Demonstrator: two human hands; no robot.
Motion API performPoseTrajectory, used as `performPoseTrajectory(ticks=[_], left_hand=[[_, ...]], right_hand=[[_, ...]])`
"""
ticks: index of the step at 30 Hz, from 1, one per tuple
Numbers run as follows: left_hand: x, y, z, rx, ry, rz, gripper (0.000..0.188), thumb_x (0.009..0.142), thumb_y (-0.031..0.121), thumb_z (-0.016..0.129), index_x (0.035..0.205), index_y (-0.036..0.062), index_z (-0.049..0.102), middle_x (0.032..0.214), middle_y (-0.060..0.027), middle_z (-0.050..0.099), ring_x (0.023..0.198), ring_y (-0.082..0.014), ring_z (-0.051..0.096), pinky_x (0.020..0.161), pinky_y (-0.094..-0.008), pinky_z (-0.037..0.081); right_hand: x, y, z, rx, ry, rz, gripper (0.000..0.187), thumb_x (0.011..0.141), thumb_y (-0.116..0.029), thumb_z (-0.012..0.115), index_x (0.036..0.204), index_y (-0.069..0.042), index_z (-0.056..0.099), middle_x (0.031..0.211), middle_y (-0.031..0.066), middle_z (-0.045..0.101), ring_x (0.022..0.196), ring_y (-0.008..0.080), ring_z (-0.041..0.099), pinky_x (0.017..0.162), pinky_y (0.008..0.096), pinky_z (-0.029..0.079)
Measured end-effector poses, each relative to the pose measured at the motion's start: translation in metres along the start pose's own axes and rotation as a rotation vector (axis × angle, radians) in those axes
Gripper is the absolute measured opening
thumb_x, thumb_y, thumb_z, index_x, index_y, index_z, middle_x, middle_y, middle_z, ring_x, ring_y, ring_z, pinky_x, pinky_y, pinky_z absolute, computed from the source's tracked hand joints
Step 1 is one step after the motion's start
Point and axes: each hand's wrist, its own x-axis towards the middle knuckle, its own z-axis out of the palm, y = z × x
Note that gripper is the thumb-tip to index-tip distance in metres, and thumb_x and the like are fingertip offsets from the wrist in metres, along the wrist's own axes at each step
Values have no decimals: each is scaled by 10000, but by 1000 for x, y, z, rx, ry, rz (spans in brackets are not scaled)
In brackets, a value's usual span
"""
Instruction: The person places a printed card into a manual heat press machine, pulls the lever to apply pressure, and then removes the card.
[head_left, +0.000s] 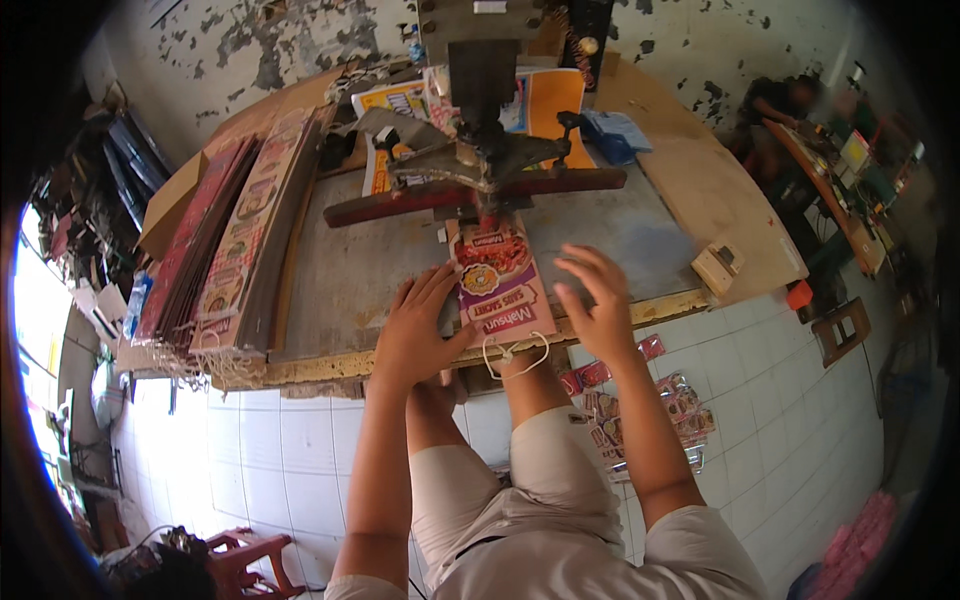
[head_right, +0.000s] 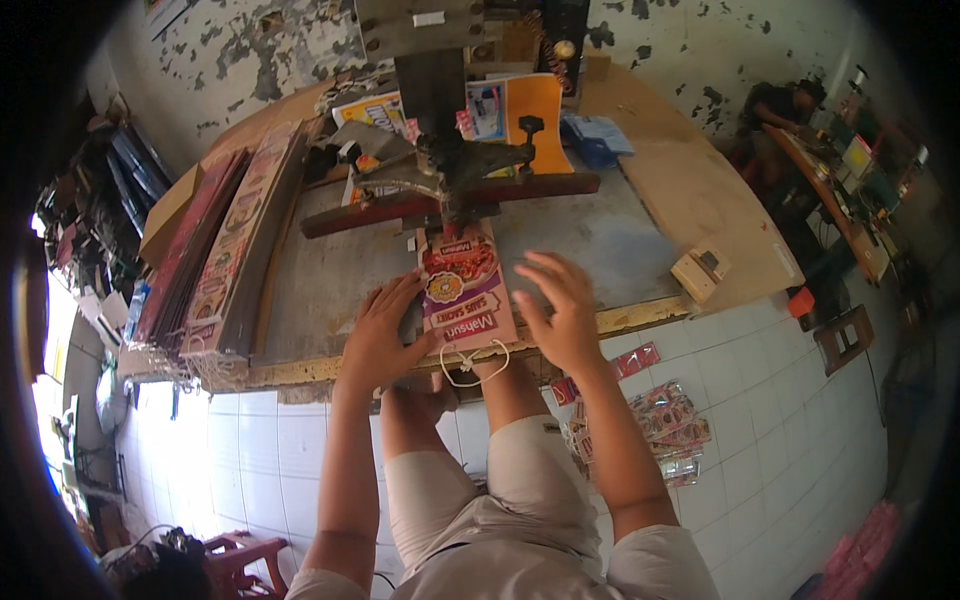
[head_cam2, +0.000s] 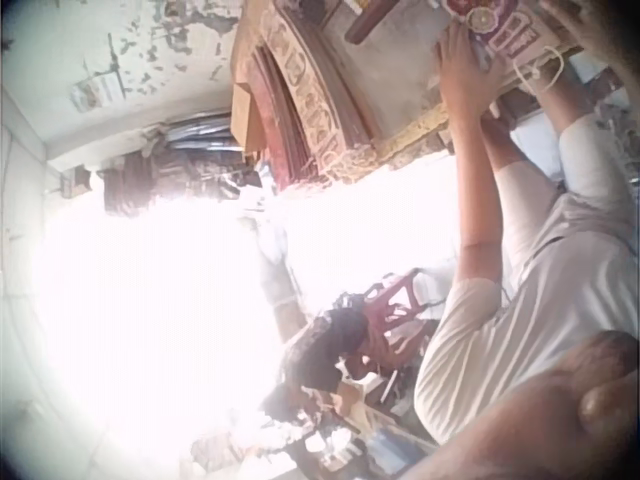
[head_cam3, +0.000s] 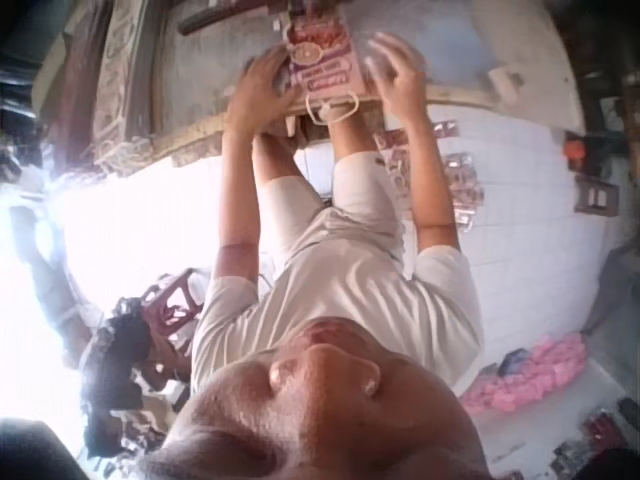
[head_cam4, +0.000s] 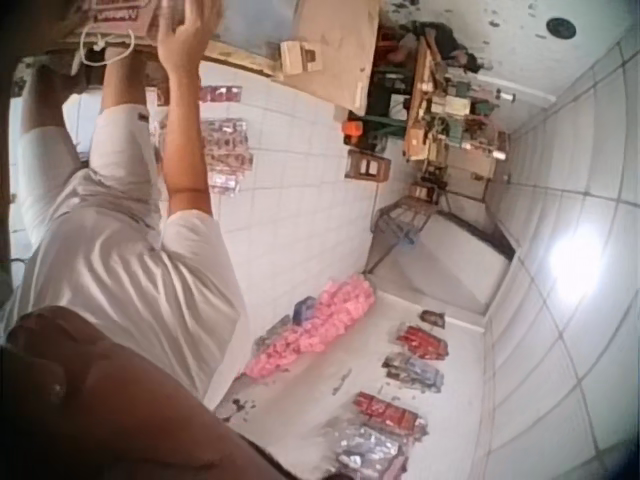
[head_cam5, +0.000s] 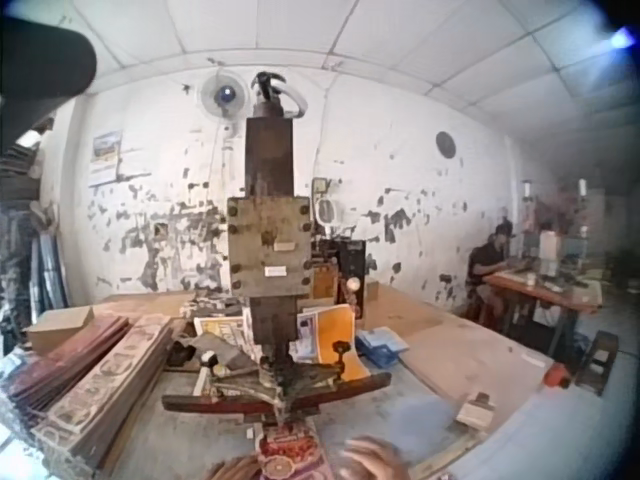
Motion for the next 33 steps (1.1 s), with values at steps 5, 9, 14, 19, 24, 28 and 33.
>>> performPoseTrajectory(ticks=[5,9,14,19,24,28,33], left_hand=[[0,-1,3,0,11,27,757,900,411,792,1530,36,604,1643,-159,564,1561,-347,480,1321,-547,322],[-3,-7,11,-19,13,33,792,892,457,821,1531,41,608,1648,-167,558,1569,-346,473,1331,-543,308],[-5,-4,7,-49,44,26,796,882,468,833,1509,25,624,1623,-184,580,1562,-348,484,1316,-545,322],[-5,-7,10,-41,53,32,799,874,483,840,1497,25,639,1603,-183,600,1559,-347,490,1308,-546,331],[-4,-6,4,-21,41,31,784,885,468,829,1503,26,634,1602,-180,602,1561,-342,488,1314,-537,327],[-4,-7,1,-36,26,29,713,928,394,786,1528,49,617,1602,-180,600,1560,-334,488,1323,-529,320],[-2,-3,4,-79,-1,11,671,951,309,751,1558,74,590,1616,-170,588,1562,-324,482,1330,-519,313]], right_hand=[[-25,76,-82,-569,369,173,440,1044,-235,728,1457,-97,667,1504,176,637,1444,427,537,1225,534,405],[-45,117,-146,-675,93,280,453,1068,-206,698,1507,-110,641,1487,172,643,1430,392,544,1211,544,421],[-49,127,-163,-495,29,254,420,1038,-105,720,1456,-107,683,1461,139,663,1384,357,589,1179,524,452],[-41,86,-137,-362,179,97,370,1009,-22,732,1374,-86,740,1440,126,684,1347,345,626,1122,500,508],[-26,-18,-65,33,-61,-108,477,850,33,834,1293,-133,781,1457,92,683,1340,325,631,1125,487,497],[-12,-57,-26,112,-218,-259,451,890,-35,813,1320,-164,768,1478,67,671,1321,319,635,1122,484,481],[-14,-59,-8,98,-306,-254,452,935,-63,786,1376,-152,743,1497,77,661,1384,319,603,1160,477,459]])
